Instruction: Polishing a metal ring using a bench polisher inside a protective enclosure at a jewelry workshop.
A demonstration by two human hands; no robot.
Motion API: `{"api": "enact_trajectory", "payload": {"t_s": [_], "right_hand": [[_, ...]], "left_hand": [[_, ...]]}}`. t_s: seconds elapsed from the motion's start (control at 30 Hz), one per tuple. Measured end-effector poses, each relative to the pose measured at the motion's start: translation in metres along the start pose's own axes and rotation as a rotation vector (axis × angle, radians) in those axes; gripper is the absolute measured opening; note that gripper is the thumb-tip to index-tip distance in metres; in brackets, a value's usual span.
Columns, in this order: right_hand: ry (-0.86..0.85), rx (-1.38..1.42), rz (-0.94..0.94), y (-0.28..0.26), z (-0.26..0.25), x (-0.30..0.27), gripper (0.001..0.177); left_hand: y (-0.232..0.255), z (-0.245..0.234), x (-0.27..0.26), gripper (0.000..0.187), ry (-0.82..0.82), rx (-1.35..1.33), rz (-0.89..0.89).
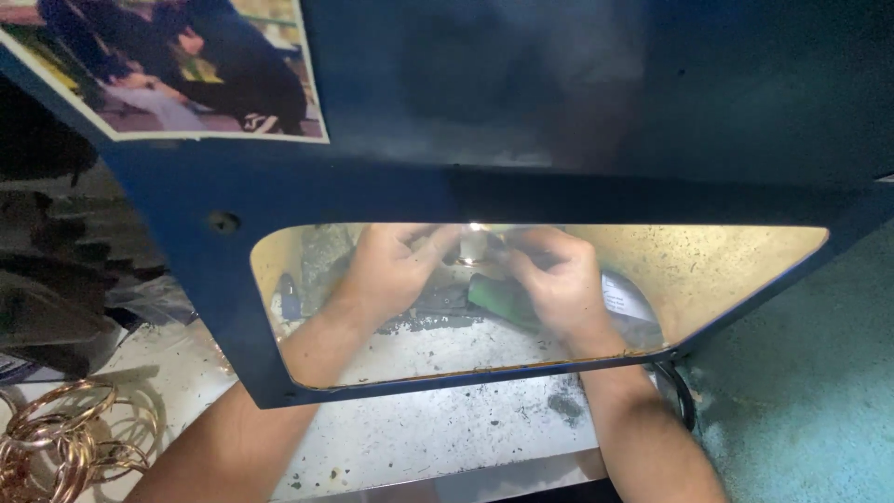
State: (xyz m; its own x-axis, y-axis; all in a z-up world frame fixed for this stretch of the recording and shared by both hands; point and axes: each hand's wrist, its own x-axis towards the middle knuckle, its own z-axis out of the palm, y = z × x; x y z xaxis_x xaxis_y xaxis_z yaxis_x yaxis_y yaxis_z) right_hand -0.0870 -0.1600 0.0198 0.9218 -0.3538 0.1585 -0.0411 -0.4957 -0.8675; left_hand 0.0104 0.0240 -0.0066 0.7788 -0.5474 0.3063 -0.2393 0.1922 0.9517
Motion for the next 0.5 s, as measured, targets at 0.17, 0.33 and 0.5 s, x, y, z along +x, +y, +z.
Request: {"api": "enact_trajectory", "payload": {"t_s": [0.17,0.33,0.5], "right_hand": [[-0.017,-0.013,0.018,-0.002,-0.011,0.0,0.008],[-0.007,0.035,0.152,-0.001,0.006,-0.001,0.008],[0.028,0.079,0.237,-0.016,0.017,-0.001,0.015]], "left_hand": [[0.013,0.006,-0.001,0.024,-0.081,0.002,-0.112],[-0.013,0.012,0.0,0.024,-0.026,-0.016,-0.144],[-0.025,0.003,0.007,0.025,0.035,0.0,-0.126]]}}
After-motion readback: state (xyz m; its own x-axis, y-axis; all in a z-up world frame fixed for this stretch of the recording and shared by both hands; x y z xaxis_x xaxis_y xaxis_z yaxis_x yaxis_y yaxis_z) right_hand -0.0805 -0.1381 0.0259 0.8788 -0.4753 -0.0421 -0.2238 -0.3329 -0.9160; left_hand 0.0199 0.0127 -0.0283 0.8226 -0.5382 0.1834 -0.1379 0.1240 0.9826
